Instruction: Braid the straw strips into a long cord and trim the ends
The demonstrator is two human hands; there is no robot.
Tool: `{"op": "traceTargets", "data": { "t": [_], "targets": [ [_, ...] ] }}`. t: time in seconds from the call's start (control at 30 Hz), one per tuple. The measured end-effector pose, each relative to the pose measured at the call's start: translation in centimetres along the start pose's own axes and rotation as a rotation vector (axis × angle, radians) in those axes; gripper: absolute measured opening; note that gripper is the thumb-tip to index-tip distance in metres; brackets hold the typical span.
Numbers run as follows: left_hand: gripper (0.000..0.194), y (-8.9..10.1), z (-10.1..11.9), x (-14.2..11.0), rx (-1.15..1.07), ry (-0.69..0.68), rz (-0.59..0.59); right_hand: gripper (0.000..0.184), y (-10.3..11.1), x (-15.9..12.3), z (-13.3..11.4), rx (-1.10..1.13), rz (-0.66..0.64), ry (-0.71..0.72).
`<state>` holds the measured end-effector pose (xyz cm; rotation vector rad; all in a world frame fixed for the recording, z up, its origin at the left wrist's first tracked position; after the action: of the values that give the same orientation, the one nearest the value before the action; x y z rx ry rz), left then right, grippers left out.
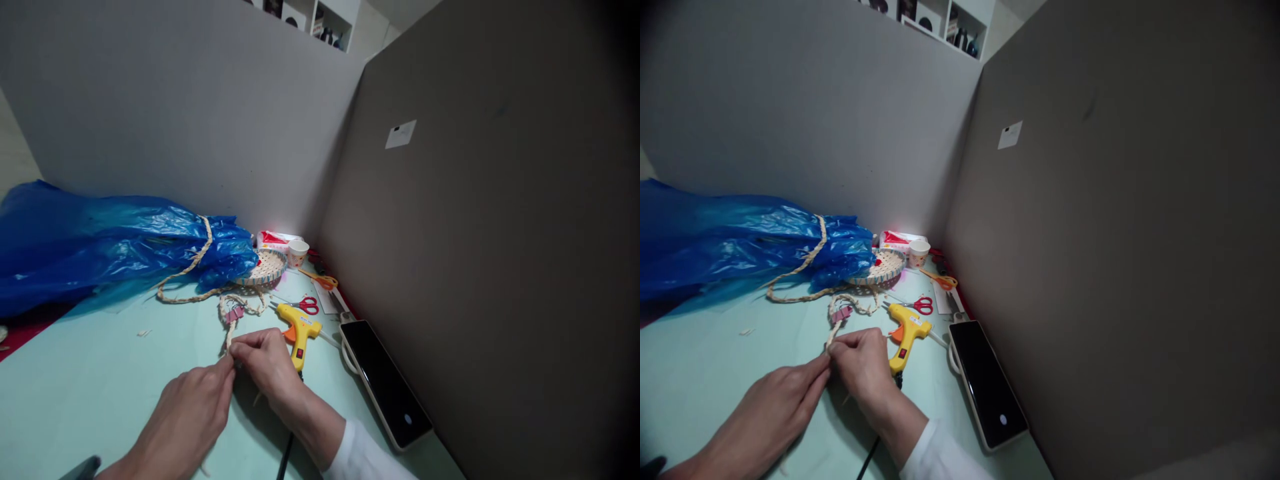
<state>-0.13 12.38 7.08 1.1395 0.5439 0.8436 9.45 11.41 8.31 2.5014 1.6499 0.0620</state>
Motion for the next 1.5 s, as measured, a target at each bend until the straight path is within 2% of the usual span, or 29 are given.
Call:
{"op": "traceTargets", "data": {
  "t": [0.1, 0.2, 0.23, 0.3, 0.33, 0.37, 0.4, 0.5, 0.57, 0.73, 0.87, 1.07, 1.17, 1.33, 1.4, 1.5],
  "targets": [
    [0.050, 0.2, 0.7, -0.6, 0.083, -0.033, -0.045, 0.023, -0.4, -0.1, 0.3, 0.087, -0.025, -0.064],
    [0.044, 1.8, 0.3, -0.1, 0.025, -0.058, -0.029, 0.018, -0.3, 0.1, 0.7, 0.134, -0.013, -0.120],
    [0.044, 2.5, -0.4, 0.4, -0.027, -0.036, -0.004, 0.019, -0.3, 0.1, 0.8, 0.140, -0.006, -0.135],
    [0.042, 4.2, -2.5, 1.8, -0.183, 0.052, 0.132, 0.021, -0.2, 0.2, 1.0, 0.147, 0.002, -0.161],
    [0.039, 4.6, -3.2, 2.5, -0.336, 0.058, 0.170, 0.021, -0.1, 0.1, 1.0, 0.149, 0.002, -0.172],
    [0.035, 4.0, -4.0, 3.1, -0.537, 0.102, 0.120, 0.022, -0.2, 0.1, 1.0, 0.150, 0.000, -0.181],
    [0.035, 2.5, -4.8, 3.4, -0.725, 0.202, -0.008, 0.023, -0.2, 0.0, 1.0, 0.148, -0.005, -0.186],
    [0.043, -0.4, -4.3, 3.6, -0.996, 0.252, -0.246, 0.026, -0.3, -0.1, 1.0, 0.116, -0.022, -0.180],
    [0.045, -1.3, -3.6, 3.4, -1.106, 0.253, -0.305, 0.028, -0.3, 0.0, 1.0, 0.064, -0.032, -0.152],
    [0.049, -1.2, -3.3, 3.2, -1.145, 0.298, -0.244, 0.027, 0.3, 0.2, 0.2, -0.156, -0.011, 0.001],
    [0.045, -1.2, -3.5, 3.3, -1.097, 0.319, -0.190, 0.025, 0.6, -0.6, -1.1, -0.345, 0.031, 0.111],
    [0.030, -0.7, -4.4, 3.9, -0.955, 0.294, -0.040, 0.022, -0.3, -2.2, -2.1, -0.960, 0.069, 0.365],
    [0.027, -0.2, -4.8, 4.1, -0.925, 0.269, 0.019, 0.019, -0.8, -2.8, -2.7, -1.123, 0.076, 0.483],
    [0.027, -1.2, -5.1, 4.0, -0.945, 0.331, -0.021, 0.015, -1.8, -4.1, -3.2, -1.216, 0.024, 0.568],
    [0.026, -1.8, -5.3, 3.9, -0.972, 0.367, -0.046, 0.019, -2.7, -5.0, -3.3, -1.245, 0.038, 0.681],
    [0.024, -2.5, -5.4, 3.8, -1.050, 0.386, -0.120, 0.022, -3.8, -6.3, -3.2, -1.292, 0.135, 0.865]
  ]
}}
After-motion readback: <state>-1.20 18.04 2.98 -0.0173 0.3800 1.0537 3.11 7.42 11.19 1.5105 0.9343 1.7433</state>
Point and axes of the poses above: each hand's wrist, its own x-axis towards the middle knuckle, its own y-axis out of the back of the hand, z = x × y, the point moved 8 cm from there along x, towards the middle knuckle, and after that the axes turned 9 degrees about z, right-handed, at the moved point
